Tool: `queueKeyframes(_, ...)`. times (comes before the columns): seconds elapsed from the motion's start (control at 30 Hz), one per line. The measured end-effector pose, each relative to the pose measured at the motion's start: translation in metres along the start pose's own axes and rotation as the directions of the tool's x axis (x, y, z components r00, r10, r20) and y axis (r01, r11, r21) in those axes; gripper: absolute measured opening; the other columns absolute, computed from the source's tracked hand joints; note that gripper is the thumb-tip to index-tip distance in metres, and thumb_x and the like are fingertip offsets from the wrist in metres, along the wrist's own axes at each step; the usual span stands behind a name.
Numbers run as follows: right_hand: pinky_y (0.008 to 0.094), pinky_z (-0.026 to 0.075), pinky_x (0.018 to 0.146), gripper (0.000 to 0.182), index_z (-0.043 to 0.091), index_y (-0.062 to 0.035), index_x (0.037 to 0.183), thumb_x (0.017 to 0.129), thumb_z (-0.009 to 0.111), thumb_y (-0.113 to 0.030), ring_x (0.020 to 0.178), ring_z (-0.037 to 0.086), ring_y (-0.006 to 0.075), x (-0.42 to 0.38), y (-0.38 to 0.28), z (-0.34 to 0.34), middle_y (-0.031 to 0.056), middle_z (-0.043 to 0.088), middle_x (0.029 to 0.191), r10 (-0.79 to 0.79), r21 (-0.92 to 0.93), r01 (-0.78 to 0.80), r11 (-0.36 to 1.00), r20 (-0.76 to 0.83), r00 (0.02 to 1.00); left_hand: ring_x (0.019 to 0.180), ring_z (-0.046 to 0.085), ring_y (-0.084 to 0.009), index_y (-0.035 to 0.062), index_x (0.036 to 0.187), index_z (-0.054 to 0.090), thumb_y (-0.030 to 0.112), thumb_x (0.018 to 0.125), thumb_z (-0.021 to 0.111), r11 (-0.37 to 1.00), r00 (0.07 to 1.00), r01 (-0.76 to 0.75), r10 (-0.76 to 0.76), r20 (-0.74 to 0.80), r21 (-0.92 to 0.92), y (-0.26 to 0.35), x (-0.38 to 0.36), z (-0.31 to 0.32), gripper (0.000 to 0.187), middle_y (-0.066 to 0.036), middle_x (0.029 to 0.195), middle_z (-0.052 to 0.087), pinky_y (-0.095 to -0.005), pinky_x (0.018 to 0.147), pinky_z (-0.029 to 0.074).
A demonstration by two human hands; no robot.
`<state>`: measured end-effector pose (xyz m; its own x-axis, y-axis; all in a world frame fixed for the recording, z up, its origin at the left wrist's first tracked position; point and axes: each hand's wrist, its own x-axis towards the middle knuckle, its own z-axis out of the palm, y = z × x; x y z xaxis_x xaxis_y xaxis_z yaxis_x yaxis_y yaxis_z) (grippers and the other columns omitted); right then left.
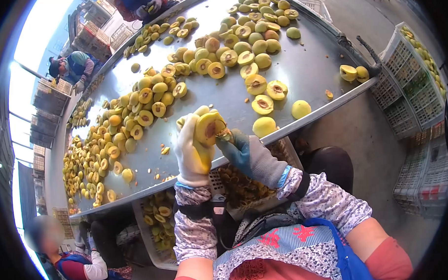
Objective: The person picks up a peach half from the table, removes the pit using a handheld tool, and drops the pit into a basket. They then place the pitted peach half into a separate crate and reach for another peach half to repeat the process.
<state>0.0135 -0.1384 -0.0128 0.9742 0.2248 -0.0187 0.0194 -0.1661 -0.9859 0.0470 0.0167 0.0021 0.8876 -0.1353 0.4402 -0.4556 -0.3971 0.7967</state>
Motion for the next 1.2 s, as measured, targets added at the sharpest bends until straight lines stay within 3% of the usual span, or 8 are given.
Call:
queueKeyframes(0.1,0.0421,0.052,0.072,0.044,0.064,-0.0017,0.105,0.098,0.059,-0.045,0.090,0.072,0.0331,0.001,-0.001,0.009,0.0231,0.068,0.082,-0.001,0.124,0.000,0.992,0.012,1.000,0.107,0.066,-0.0303,-0.0046,0.123,0.057,0.026,0.106,0.043,0.999,0.984,-0.026,0.031,-0.178,0.033,0.004,-0.006,0.007,0.038,-0.019,0.122,0.064,-0.0413,0.093,0.056)
queueKeyframes(0.13,0.0416,0.052,0.073,0.045,0.064,-0.0015,0.107,0.099,0.058,-0.045,0.091,0.072,0.0288,0.003,0.003,0.013,0.0227,0.068,0.083,0.016,0.143,-0.021,0.989,0.037,0.999,0.108,0.065,-0.0291,-0.0037,0.121,0.058,0.030,0.106,0.043,0.853,0.966,0.115,-0.216,-0.145,-0.509,0.009,-0.004,0.007,0.040,-0.017,0.121,0.065,-0.0412,0.093,0.055)
queueKeyframes(0.17,0.0411,0.052,0.074,0.046,0.065,-0.0013,0.109,0.099,0.057,-0.046,0.092,0.072,0.0245,0.004,0.004,0.015,0.0224,0.069,0.084,0.033,0.162,-0.042,0.986,0.061,0.998,0.109,0.064,-0.0279,-0.0028,0.119,0.060,0.033,0.106,0.042,0.422,0.916,0.197,-0.400,0.013,-0.885,0.014,-0.001,0.007,0.042,-0.015,0.120,0.065,-0.0410,0.094,0.054)
queueKeyframes(0.37,0.0396,0.053,0.079,0.049,0.065,-0.0014,0.115,0.101,0.053,-0.047,0.096,0.070,0.0237,0.007,0.004,0.021,0.0215,0.072,0.095,0.050,0.020,-0.052,0.998,0.090,0.995,0.105,0.064,-0.0250,0.0044,0.113,0.063,0.038,0.105,0.044,0.408,0.839,0.215,-0.542,-0.046,-0.887,0.018,0.001,0.017,0.040,-0.010,0.117,0.066,-0.0415,0.089,0.055)
queueKeyframes(0.47,0.0399,0.053,0.079,0.049,0.065,-0.0020,0.115,0.101,0.052,-0.047,0.098,0.071,0.0292,0.005,-0.003,0.021,0.0218,0.072,0.096,0.044,0.150,-0.061,0.987,0.110,0.993,0.102,0.065,-0.0249,0.0053,0.110,0.063,0.039,0.105,0.044,0.427,0.832,0.203,-0.549,-0.074,-0.881,0.020,0.002,0.019,0.039,-0.009,0.113,0.067,-0.0410,0.087,0.056)
queueKeyframes(0.8,0.0381,0.054,0.077,0.045,0.065,-0.0006,0.116,0.100,0.056,-0.042,0.097,0.071,0.0267,0.002,0.016,0.032,0.0234,0.071,0.092,-0.024,0.157,0.010,0.987,0.087,0.996,0.089,0.067,-0.0258,0.0022,0.105,0.062,0.037,0.105,0.041,0.407,0.800,0.172,-0.590,-0.114,-0.897,0.025,-0.001,0.019,0.041,-0.013,0.103,0.068,-0.0384,0.078,0.058)
queueKeyframes(1.0,0.0406,0.053,0.076,0.047,0.065,-0.0007,0.114,0.100,0.055,-0.045,0.095,0.072,0.0310,0.001,0.024,0.037,0.0247,0.070,0.089,0.017,0.146,-0.039,0.988,0.145,0.989,0.081,0.068,-0.0259,0.0020,0.103,0.062,0.042,0.105,0.040,0.543,0.840,0.359,-0.543,0.009,-0.760,0.023,-0.002,0.008,0.046,-0.014,0.099,0.069,-0.0368,0.073,0.058)
queueKeyframes(1.2,0.0413,0.053,0.077,0.055,0.066,-0.0007,0.112,0.101,0.048,-0.051,0.096,0.071,0.0340,-0.002,0.024,0.046,0.0247,0.070,0.090,-0.011,0.245,0.003,0.969,0.029,1.000,0.083,0.069,-0.0254,0.0075,0.101,0.063,0.041,0.104,0.042,0.383,0.764,0.249,-0.642,-0.062,-0.890,0.026,-0.001,0.019,0.039,-0.010,0.100,0.069,-0.0390,0.069,0.059)
